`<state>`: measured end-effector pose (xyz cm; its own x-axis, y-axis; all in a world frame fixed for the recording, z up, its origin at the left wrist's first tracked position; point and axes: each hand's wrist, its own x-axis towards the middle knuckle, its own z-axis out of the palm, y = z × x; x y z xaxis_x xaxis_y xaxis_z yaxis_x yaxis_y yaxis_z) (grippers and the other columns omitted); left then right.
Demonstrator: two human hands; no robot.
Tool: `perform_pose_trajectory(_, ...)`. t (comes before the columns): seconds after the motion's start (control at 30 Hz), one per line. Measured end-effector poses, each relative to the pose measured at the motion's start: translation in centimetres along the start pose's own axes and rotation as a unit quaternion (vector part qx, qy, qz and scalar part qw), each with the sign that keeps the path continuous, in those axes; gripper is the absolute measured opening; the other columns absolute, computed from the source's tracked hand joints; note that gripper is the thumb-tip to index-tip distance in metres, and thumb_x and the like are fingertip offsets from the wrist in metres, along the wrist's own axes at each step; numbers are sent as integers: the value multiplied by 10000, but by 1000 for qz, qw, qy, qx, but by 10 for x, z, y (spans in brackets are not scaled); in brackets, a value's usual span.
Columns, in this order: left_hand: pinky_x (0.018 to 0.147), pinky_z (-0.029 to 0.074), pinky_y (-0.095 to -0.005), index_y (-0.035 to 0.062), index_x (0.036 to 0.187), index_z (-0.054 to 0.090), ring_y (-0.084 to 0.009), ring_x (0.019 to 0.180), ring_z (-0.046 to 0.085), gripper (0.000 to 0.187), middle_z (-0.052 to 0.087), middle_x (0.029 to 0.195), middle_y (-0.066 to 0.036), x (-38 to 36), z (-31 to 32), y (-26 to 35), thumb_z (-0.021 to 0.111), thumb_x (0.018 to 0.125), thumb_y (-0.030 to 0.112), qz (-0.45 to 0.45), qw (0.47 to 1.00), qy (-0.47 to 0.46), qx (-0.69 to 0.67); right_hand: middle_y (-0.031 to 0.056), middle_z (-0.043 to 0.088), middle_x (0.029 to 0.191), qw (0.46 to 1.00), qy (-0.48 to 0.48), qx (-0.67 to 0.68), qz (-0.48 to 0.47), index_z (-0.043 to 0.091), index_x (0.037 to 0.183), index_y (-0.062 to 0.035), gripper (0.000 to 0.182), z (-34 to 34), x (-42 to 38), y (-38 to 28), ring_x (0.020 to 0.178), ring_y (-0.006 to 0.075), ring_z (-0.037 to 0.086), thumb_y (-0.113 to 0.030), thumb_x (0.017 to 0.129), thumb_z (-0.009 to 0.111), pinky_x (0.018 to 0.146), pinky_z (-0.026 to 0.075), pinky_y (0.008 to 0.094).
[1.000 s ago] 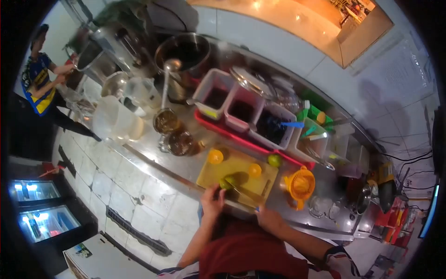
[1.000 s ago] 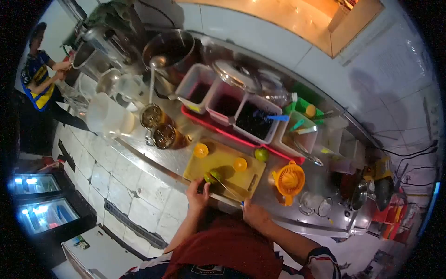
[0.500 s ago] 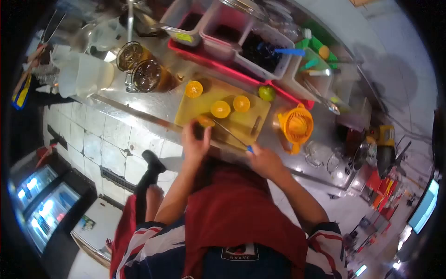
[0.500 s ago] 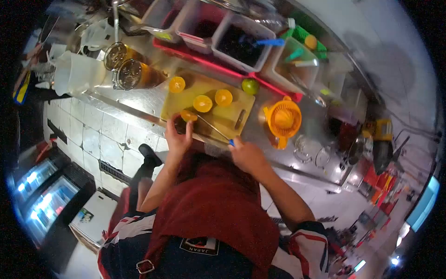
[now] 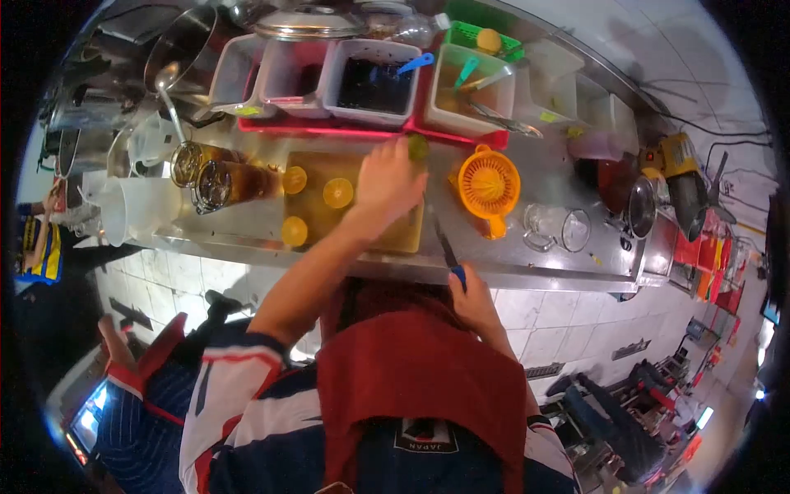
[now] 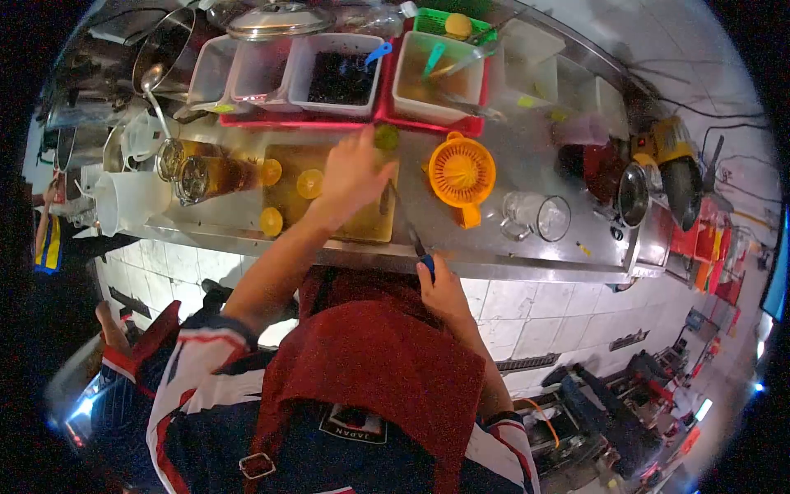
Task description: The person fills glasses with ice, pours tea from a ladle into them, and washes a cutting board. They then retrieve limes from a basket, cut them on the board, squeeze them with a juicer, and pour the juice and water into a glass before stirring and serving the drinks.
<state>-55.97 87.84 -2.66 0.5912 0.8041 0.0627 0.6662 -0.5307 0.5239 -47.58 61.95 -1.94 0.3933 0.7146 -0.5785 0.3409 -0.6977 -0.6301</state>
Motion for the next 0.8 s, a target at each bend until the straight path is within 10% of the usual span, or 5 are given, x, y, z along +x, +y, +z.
perform_pose_trajectory(0.2, 865, 462, -460, 63, 1191, 534, -380, 992, 568, 530, 556, 1059, -182, 24, 35, -2, 725, 721, 220, 30, 999, -5, 32, 308, 609, 917, 997, 67, 12, 25, 517, 1113, 7, 343, -10, -13, 6, 884, 493, 586, -296, 955, 497, 726, 468, 490)
perform_pose_trajectory(0.53, 772, 471, -351, -18, 1111, 520, -314, 849, 557, 455, 528, 945, -180, -157, -88, -56, 667, 687, 60, -92, 989, 90, -78, 280, 634, 906, 989, 24, -102, -107, 490, 1024, -17, 220, 60, 92, -61, 869, 448, 629, -216, 933, 461, 735, 491, 552)
perform_pose_trajectory(0.8, 846, 479, -424, 23, 1163, 521, -376, 982, 549, 542, 532, 1075, -202, -146, 8, -43, 737, 670, 89, -44, 986, 95, -133, 274, 627, 861, 985, -21, -99, -143, 477, 1044, -39, 207, 41, 95, -82, 781, 470, 619, -218, 942, 457, 662, 490, 537)
